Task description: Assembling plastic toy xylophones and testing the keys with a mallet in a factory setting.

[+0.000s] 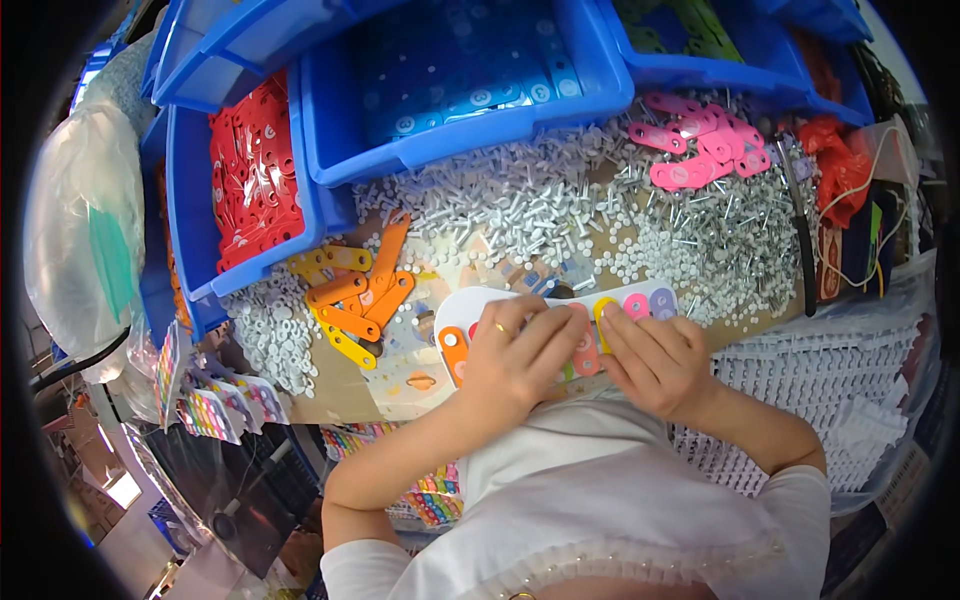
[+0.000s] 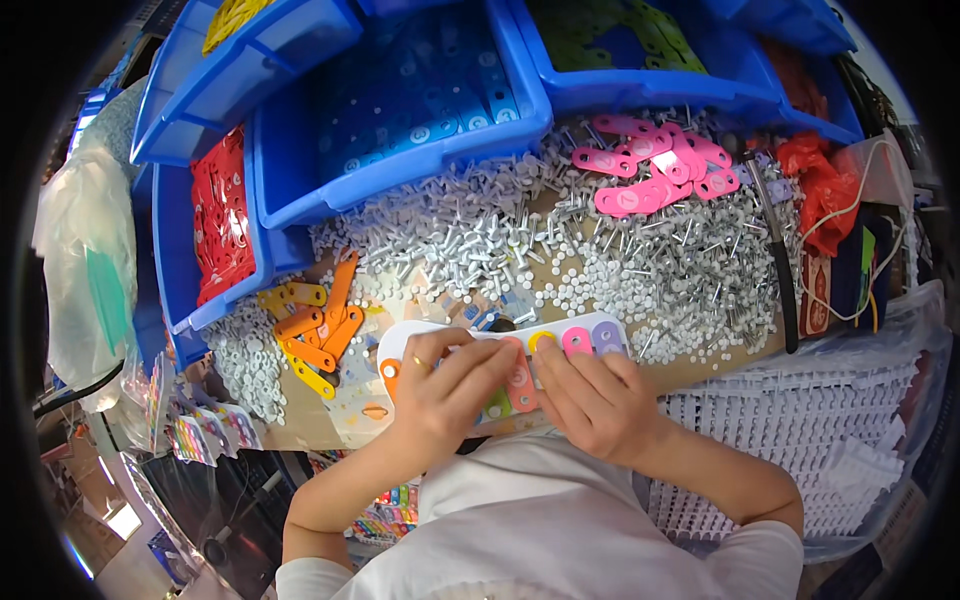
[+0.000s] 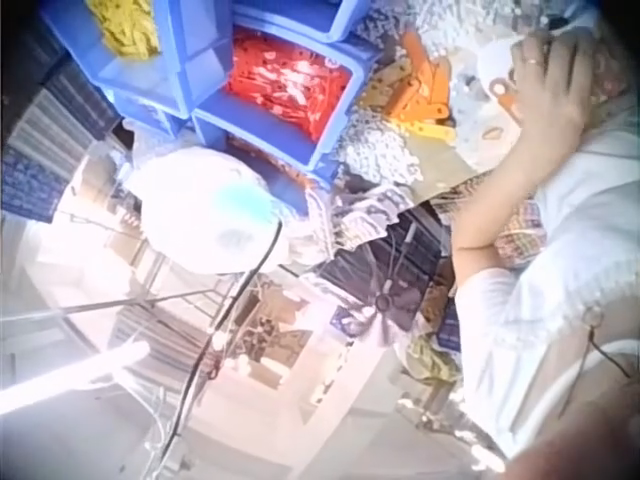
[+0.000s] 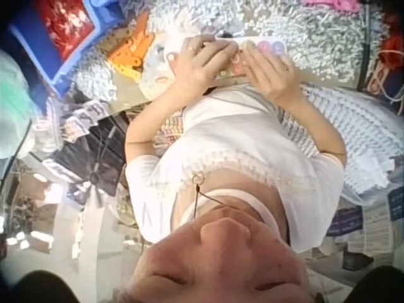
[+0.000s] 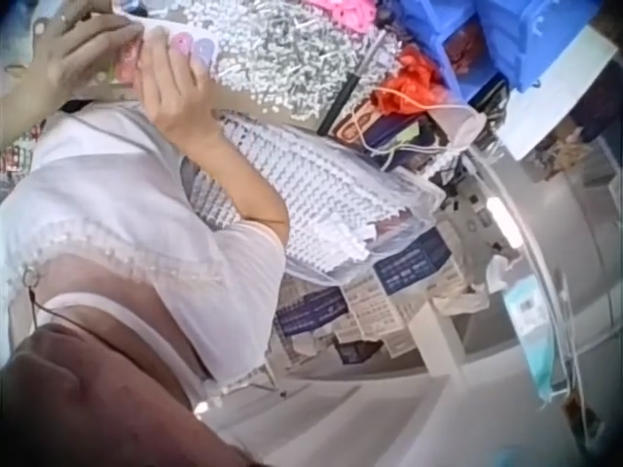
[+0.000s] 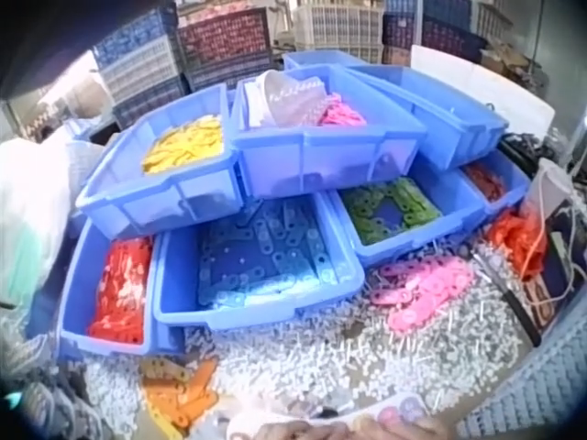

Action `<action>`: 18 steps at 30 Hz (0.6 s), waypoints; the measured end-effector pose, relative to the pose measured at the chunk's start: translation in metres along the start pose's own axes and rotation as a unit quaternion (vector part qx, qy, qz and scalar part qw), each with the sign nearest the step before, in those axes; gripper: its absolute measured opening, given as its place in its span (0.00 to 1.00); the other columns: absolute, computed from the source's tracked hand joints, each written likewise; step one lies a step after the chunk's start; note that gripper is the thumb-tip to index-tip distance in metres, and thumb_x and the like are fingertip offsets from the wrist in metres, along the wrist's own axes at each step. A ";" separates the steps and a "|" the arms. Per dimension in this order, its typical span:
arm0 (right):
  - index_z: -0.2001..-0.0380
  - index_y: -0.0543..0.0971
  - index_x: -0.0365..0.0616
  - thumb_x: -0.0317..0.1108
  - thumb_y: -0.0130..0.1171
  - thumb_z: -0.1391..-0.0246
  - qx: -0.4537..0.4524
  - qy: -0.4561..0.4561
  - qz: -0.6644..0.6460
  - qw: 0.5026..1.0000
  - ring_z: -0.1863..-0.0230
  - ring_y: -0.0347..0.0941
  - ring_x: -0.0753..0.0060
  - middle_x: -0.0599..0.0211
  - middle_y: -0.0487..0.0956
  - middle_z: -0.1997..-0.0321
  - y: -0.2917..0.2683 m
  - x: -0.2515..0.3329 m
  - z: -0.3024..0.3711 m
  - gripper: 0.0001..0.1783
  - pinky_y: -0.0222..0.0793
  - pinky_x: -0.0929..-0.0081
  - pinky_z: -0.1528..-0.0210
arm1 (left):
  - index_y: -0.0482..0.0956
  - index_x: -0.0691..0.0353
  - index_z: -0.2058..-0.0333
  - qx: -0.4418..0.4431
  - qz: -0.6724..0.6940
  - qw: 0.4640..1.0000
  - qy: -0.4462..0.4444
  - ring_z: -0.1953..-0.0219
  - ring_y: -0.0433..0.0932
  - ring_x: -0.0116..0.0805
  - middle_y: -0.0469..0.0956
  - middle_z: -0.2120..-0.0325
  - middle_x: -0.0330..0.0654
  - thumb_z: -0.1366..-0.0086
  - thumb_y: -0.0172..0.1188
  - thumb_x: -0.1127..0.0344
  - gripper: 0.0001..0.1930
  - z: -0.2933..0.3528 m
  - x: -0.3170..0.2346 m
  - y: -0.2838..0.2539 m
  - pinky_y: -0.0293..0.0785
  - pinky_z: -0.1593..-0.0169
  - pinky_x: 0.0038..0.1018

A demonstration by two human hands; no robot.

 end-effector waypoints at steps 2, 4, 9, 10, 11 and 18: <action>0.62 0.83 0.40 0.31 0.66 0.57 0.002 0.002 0.012 1.000 0.62 0.73 0.72 0.68 0.81 0.54 0.001 -0.002 -0.001 0.15 0.60 0.71 0.59 | 0.77 0.64 0.53 0.033 -0.050 0.998 -0.006 0.55 0.72 0.40 0.76 0.54 0.43 0.43 0.63 0.60 0.20 0.006 -0.008 0.004 0.68 0.57 0.36; 0.65 0.83 0.41 0.31 0.65 0.56 -0.015 0.027 -0.083 0.996 0.63 0.72 0.70 0.69 0.81 0.57 -0.004 -0.014 -0.008 0.12 0.61 0.69 0.58 | 0.77 0.63 0.52 0.020 -0.155 0.987 -0.021 0.53 0.71 0.40 0.76 0.54 0.43 0.42 0.62 0.59 0.21 0.012 -0.011 0.005 0.67 0.55 0.35; 0.70 0.80 0.42 0.31 0.64 0.55 0.002 0.081 -0.123 0.989 0.63 0.69 0.62 0.67 0.77 0.66 0.013 -0.064 -0.059 0.07 0.61 0.65 0.57 | 0.80 0.60 0.57 0.044 -0.093 0.994 -0.017 0.51 0.71 0.40 0.77 0.54 0.38 0.44 0.64 0.57 0.18 -0.007 -0.001 -0.005 0.65 0.52 0.36; 0.72 0.79 0.42 0.30 0.63 0.55 0.012 0.120 -0.084 0.989 0.63 0.68 0.60 0.66 0.75 0.69 0.022 -0.075 -0.064 0.06 0.61 0.64 0.56 | 0.81 0.58 0.59 0.058 -0.050 0.997 -0.008 0.52 0.71 0.39 0.77 0.53 0.35 0.45 0.66 0.57 0.17 -0.014 0.003 -0.007 0.63 0.51 0.36; 0.72 0.79 0.42 0.30 0.63 0.55 0.009 0.121 -0.081 0.989 0.63 0.68 0.60 0.66 0.75 0.69 0.029 -0.080 -0.067 0.06 0.61 0.64 0.56 | 0.82 0.59 0.63 0.038 -0.024 0.999 -0.009 0.55 0.73 0.41 0.79 0.57 0.38 0.45 0.66 0.63 0.11 -0.022 0.007 -0.013 0.67 0.54 0.35; 0.74 0.74 0.40 0.25 0.62 0.54 0.017 0.208 -0.121 0.970 0.66 0.72 0.64 0.64 0.74 0.71 0.033 -0.100 -0.059 0.06 0.68 0.70 0.61 | 0.80 0.62 0.69 0.025 0.004 0.999 -0.029 0.65 0.74 0.41 0.76 0.72 0.42 0.49 0.64 0.73 0.07 -0.062 0.041 0.009 0.73 0.61 0.33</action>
Point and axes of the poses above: each hand's wrist, its own z-axis away from the middle knuckle, its own y-axis out of the palm, x = y × z, the point moved 9 cm from there along -z, towards the middle knuckle
